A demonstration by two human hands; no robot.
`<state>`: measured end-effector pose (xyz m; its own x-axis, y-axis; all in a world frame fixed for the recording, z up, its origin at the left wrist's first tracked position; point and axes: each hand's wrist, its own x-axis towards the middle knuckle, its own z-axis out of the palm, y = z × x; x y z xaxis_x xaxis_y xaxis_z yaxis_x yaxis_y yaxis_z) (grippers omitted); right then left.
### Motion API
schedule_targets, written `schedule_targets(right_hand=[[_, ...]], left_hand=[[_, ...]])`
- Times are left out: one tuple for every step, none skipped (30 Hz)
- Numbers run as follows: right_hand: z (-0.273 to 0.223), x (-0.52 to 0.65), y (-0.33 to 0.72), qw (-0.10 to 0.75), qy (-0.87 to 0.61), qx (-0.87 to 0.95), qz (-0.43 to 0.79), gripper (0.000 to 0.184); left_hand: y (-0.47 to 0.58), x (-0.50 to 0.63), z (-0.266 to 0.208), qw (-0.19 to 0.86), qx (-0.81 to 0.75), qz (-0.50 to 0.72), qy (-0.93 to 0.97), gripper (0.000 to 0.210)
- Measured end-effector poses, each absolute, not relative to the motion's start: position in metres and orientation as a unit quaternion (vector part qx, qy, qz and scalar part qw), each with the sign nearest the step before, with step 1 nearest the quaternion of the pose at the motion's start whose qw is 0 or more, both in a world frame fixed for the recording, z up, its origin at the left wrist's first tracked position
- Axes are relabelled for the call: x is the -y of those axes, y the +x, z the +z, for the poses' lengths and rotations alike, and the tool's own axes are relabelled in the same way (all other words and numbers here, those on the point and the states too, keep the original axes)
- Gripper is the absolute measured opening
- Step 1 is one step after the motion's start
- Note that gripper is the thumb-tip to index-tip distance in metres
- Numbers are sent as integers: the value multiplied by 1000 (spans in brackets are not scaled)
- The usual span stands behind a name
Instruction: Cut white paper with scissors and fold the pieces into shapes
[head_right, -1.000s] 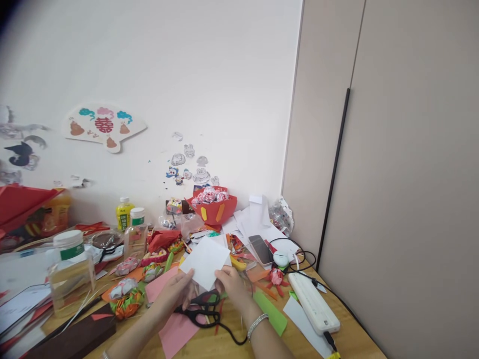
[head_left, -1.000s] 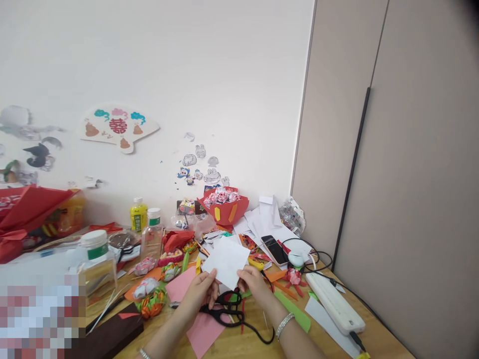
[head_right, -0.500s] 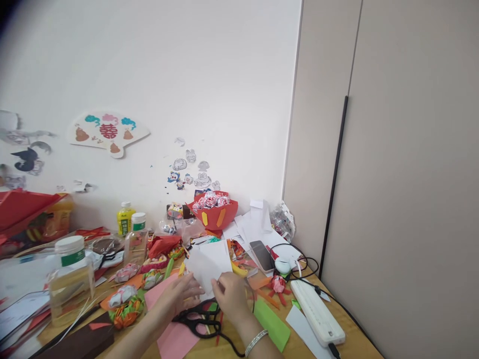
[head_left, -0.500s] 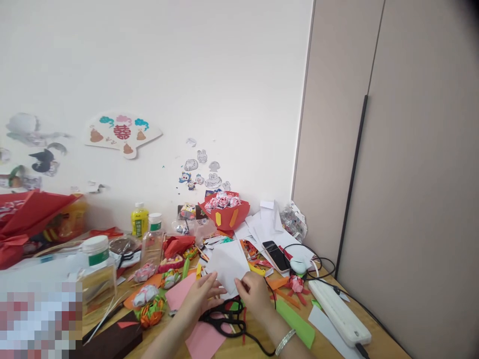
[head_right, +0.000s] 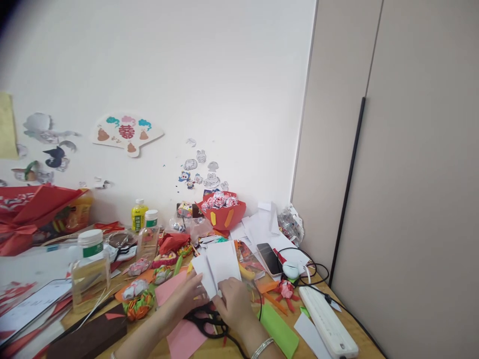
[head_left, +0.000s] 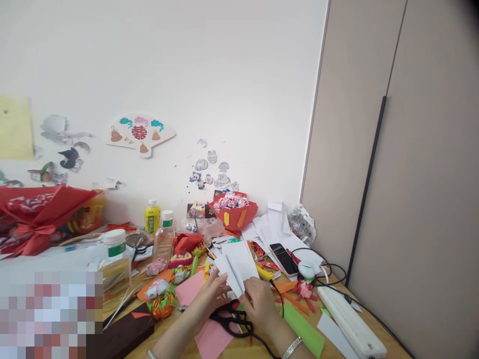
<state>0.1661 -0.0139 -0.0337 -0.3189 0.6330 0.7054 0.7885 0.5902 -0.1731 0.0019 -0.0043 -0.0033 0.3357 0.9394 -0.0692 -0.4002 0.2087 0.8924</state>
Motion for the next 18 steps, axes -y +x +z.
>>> schedule_targets(right_hand=[[-35, 14, 167, 388, -435, 807, -95, 34], [-36, 13, 168, 393, -432, 807, -90, 36], [-37, 12, 168, 395, -432, 806, -86, 39], [-38, 12, 168, 396, -435, 804, -85, 40], [-39, 11, 167, 396, -441, 801, -85, 40], [-39, 10, 167, 395, -450, 797, -86, 40], [-40, 10, 166, 394, -460, 791, -86, 38], [-39, 10, 164, 394, -469, 785, -86, 37], [-39, 10, 163, 399, -477, 779, -81, 37], [-39, 10, 163, 409, -483, 771, -71, 36], [-38, 10, 162, 423, -486, 763, -52, 36], [-38, 9, 162, 443, -487, 752, -26, 36], [-38, 8, 163, 467, -489, 737, 5, 37], [-38, 6, 164, 493, -492, 716, 41, 39], [-38, 4, 165, 520, -498, 689, 80, 41], [-37, 2, 166, 546, -504, 659, 119, 43], [-37, -1, 168, 570, -508, 626, 158, 44], [-37, -5, 169, 590, -509, 594, 198, 46]], left_hand=[[1, 5, -3, 698, -326, 482, 417, 47], [0, 5, -2, 690, -326, 490, 420, 44], [-1, 6, -2, 684, -325, 498, 423, 40], [-2, 6, -1, 683, -323, 501, 422, 37], [-2, 7, -1, 685, -320, 504, 417, 34], [-3, 7, -1, 689, -320, 506, 408, 32], [-3, 7, 0, 693, -325, 509, 393, 31], [-2, 7, 0, 695, -337, 514, 374, 30], [-2, 7, 1, 694, -352, 520, 352, 29], [-1, 7, 2, 691, -371, 525, 331, 28], [-1, 8, 4, 688, -384, 529, 316, 28], [-1, 8, 6, 685, -390, 535, 306, 28], [-2, 8, 8, 682, -392, 541, 298, 28], [-4, 7, 10, 678, -396, 548, 289, 29], [-7, 6, 12, 674, -403, 553, 280, 28], [-10, 5, 14, 670, -414, 554, 272, 28], [-14, 3, 15, 667, -425, 552, 264, 27], [-18, 1, 16, 668, -431, 549, 258, 26]])
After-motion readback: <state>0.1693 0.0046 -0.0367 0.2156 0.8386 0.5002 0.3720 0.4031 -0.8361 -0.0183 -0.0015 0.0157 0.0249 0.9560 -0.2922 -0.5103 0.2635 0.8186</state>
